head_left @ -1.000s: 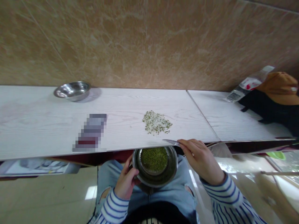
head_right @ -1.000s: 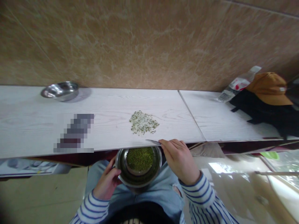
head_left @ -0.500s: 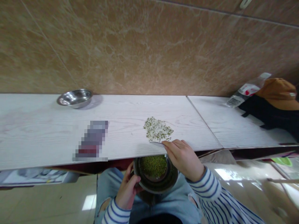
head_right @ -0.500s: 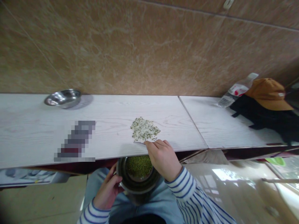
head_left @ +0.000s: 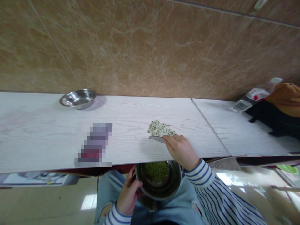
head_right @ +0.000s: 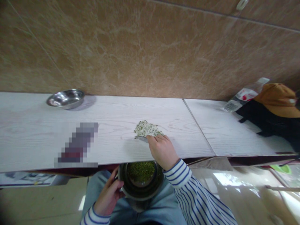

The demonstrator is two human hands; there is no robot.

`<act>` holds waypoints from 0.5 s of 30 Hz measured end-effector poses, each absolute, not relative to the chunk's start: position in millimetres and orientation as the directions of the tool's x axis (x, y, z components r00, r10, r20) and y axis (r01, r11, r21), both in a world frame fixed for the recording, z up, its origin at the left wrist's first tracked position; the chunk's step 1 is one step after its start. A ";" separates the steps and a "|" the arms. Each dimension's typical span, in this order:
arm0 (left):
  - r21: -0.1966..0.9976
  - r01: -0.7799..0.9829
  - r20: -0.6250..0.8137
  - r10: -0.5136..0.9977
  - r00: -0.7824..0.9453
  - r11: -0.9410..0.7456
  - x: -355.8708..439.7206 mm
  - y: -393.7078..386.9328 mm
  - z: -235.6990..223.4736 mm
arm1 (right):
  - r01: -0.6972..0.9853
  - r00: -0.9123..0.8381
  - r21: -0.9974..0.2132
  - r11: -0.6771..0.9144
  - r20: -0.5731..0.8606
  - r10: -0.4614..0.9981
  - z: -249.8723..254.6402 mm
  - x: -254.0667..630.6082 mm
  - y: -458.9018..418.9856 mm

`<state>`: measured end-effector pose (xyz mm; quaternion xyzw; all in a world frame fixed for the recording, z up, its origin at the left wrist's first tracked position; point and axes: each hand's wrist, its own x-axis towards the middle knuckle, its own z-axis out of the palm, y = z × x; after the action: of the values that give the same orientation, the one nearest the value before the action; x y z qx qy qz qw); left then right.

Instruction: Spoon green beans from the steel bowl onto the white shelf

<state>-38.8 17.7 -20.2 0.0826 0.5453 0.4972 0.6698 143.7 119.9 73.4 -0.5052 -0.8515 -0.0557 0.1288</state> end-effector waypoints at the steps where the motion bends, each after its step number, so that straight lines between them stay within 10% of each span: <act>1: 0.650 -0.577 -0.650 0.755 -0.085 0.495 -39.0 18.0 -19.9 | 0.876 -0.454 -0.034 0.481 0.276 0.847 73.6 144.8 123.3; 15: 0.627 -0.588 -0.652 0.758 -0.038 0.510 -36.8 21.8 -19.6 | 0.860 -0.446 -0.106 0.498 0.315 0.838 82.0 155.8 143.4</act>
<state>-36.8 21.8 -19.6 0.0801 0.5296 0.4882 0.6891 155.8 143.4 82.0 -0.4996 -0.8497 -0.0347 0.1648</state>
